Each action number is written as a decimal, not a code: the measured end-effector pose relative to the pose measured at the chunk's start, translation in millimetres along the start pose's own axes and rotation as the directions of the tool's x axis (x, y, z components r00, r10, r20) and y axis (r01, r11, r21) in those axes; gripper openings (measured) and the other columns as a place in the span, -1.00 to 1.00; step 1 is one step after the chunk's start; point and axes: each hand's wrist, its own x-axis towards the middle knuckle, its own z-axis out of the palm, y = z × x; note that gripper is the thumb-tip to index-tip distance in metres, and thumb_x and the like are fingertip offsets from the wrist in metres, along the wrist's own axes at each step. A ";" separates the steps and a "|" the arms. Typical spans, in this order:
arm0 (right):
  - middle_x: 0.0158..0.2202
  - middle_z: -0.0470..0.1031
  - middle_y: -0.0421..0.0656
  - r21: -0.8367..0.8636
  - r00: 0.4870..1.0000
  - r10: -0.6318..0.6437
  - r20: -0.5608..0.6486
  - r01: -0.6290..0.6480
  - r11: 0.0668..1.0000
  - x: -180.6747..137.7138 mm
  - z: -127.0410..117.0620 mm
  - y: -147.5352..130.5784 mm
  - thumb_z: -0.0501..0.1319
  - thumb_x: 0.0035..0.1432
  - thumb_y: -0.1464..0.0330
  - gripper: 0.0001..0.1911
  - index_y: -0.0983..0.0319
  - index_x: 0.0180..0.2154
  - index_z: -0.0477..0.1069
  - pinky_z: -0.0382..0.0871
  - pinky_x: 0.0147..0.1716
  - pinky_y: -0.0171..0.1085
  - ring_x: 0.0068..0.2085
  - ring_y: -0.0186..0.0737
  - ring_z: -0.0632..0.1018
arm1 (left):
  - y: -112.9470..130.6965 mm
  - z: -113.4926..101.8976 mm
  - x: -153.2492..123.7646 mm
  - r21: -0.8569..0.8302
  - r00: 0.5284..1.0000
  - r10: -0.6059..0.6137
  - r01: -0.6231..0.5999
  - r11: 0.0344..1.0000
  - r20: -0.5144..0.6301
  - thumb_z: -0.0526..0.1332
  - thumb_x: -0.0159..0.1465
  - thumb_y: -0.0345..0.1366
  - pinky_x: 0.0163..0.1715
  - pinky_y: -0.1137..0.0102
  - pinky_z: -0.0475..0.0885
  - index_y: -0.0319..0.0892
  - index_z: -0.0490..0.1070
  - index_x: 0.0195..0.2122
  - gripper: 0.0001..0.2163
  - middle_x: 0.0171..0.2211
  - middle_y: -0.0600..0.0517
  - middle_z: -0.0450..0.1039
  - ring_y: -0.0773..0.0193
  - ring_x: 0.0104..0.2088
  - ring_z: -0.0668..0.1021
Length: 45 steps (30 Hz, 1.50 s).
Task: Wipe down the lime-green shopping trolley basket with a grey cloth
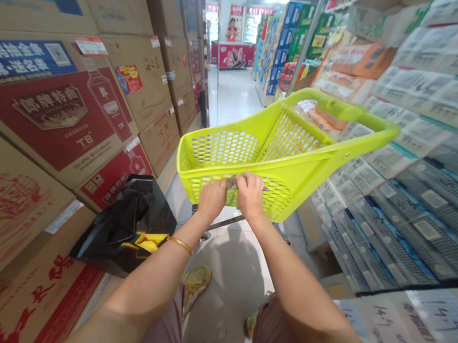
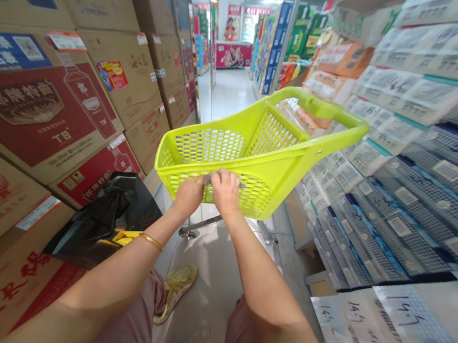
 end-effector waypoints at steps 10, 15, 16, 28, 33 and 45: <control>-0.15 0.34 -0.09 -0.026 0.997 0.009 -0.074 -0.011 1.000 -8.3 13.2 -2.6 0.00 0.21 0.41 -0.77 0.14 -0.17 0.39 0.06 -0.20 -0.19 -0.21 -0.18 0.23 | 1.3 2.4 -3.6 0.004 1.000 0.018 -0.018 1.000 0.017 -0.07 0.29 -0.44 -0.23 0.37 0.30 -0.26 0.33 -0.20 -0.80 -0.30 -0.11 0.45 0.20 -0.21 0.48; -0.13 0.36 -0.09 -0.054 0.992 -0.076 0.096 0.082 0.995 -35.4 29.1 -0.3 0.00 0.21 0.41 -0.78 0.15 -0.19 0.39 0.05 -0.22 -0.19 -0.20 -0.17 0.23 | 1.2 5.8 -4.3 -0.004 1.000 0.017 -0.017 1.000 -0.009 -0.05 0.28 -0.44 -0.20 0.36 0.29 -0.27 0.25 -0.03 -0.75 -0.26 -0.12 0.45 0.20 -0.18 0.47; -0.12 0.36 -0.09 -0.052 0.986 -0.099 0.134 0.107 0.993 -40.5 30.9 -0.1 0.00 0.22 0.40 -0.78 0.15 -0.19 0.39 0.05 -0.23 -0.20 -0.20 -0.17 0.23 | 1.7 6.4 -4.5 -0.002 1.000 0.019 -0.019 1.000 -0.017 -0.04 0.28 -0.44 -0.20 0.36 0.30 -0.27 0.23 -0.01 -0.73 -0.25 -0.11 0.45 0.19 -0.18 0.46; -0.15 0.32 -0.04 0.049 0.999 0.053 -0.006 -0.053 0.997 -8.7 7.9 -6.3 -0.02 0.18 0.46 -0.75 0.21 -0.19 0.39 0.08 -0.20 -0.20 -0.19 -0.15 0.24 | 3.2 11.0 -5.5 0.047 1.000 0.025 -0.025 0.999 -0.003 -0.11 0.30 -0.43 -0.17 0.33 0.29 -0.30 0.17 0.08 -0.67 -0.23 -0.15 0.43 0.18 -0.16 0.45; -0.14 0.29 -0.02 0.081 0.983 0.119 -0.140 -0.108 0.991 4.3 2.4 -9.2 -0.03 0.17 0.47 -0.71 0.20 -0.14 0.37 0.09 -0.18 -0.18 -0.17 -0.14 0.24 | 5.6 10.3 -5.5 0.061 0.999 0.047 -0.047 0.997 0.005 -0.09 0.28 -0.47 -0.18 0.30 0.30 -0.33 0.22 0.02 -0.70 -0.26 -0.15 0.42 0.16 -0.18 0.45; -0.14 0.35 -0.05 -0.020 0.993 -0.014 0.116 0.017 1.000 -34.8 28.4 -2.2 0.00 0.20 0.43 -0.76 0.17 -0.17 0.39 0.08 -0.21 -0.20 -0.20 -0.17 0.24 | 3.9 11.6 -7.1 0.035 1.000 0.027 -0.027 0.999 -0.004 -0.10 0.29 -0.45 -0.16 0.34 0.28 -0.32 0.16 0.10 -0.65 -0.22 -0.15 0.43 0.19 -0.15 0.44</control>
